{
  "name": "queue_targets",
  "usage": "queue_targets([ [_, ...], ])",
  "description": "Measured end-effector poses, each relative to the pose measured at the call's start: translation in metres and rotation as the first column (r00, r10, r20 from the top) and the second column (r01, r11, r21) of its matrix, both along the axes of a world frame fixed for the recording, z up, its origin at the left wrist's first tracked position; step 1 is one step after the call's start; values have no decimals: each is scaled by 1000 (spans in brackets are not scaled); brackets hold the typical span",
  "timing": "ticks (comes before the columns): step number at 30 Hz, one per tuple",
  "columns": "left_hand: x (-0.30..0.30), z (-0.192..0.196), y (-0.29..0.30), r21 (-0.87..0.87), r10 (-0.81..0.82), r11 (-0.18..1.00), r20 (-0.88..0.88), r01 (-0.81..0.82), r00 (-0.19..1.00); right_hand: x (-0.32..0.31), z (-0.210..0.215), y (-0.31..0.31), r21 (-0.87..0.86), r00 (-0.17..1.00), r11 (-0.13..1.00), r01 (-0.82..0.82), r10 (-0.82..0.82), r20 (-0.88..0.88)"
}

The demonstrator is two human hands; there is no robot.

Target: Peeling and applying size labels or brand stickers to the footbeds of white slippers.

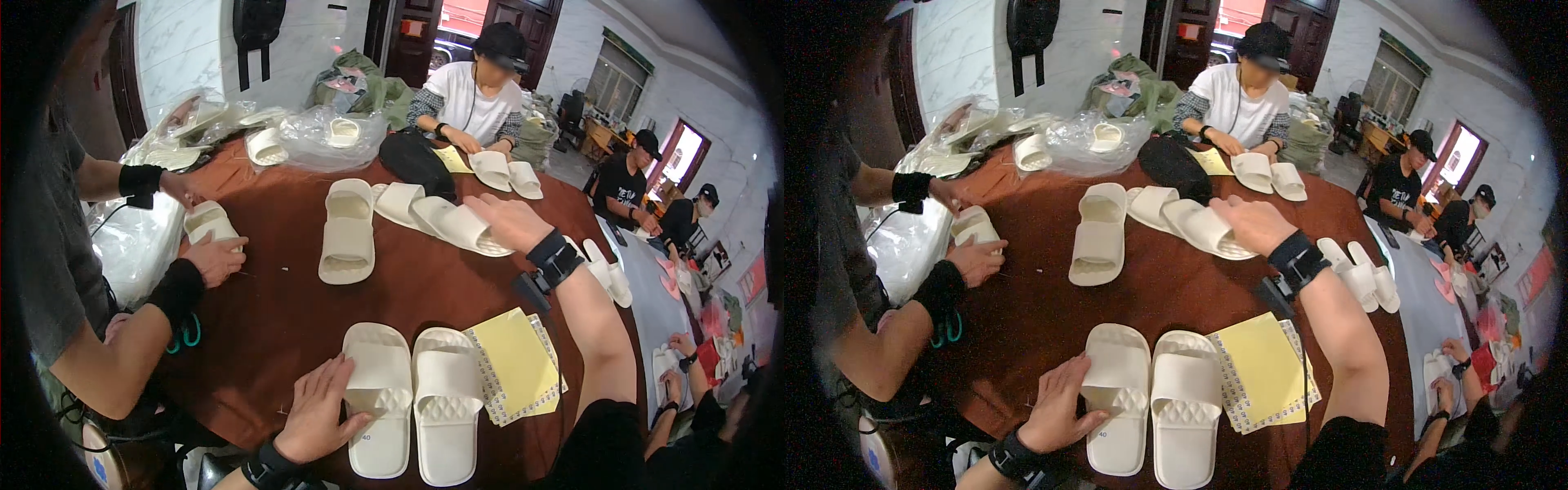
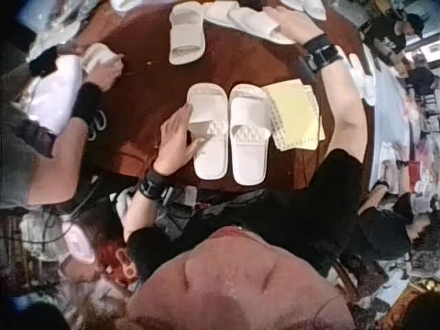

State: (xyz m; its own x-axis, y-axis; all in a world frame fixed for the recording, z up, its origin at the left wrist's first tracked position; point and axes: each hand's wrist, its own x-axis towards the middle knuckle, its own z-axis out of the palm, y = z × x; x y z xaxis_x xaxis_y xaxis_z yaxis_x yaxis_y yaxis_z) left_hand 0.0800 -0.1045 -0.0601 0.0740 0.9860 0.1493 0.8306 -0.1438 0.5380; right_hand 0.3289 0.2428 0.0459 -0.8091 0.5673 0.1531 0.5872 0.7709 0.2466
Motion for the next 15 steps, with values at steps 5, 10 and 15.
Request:
queue_targets([
  [5, 1, -1, 1, 4, -3, 1000, -8, 3, 1000, 24, -18, 24, 41, 996, 996, -76, 78, -49],
  [10, 1, -2, 0, 9, 2, 1000, -15, -2, 1000, -9, -71, 53, 58, 980, 986, -156, 162, -117],
  [15, 1, -2, 2, 14, -40, 999, -23, 40, 999, -43, -104, 71, 112, 963, 993, -44, 72, -261],
])
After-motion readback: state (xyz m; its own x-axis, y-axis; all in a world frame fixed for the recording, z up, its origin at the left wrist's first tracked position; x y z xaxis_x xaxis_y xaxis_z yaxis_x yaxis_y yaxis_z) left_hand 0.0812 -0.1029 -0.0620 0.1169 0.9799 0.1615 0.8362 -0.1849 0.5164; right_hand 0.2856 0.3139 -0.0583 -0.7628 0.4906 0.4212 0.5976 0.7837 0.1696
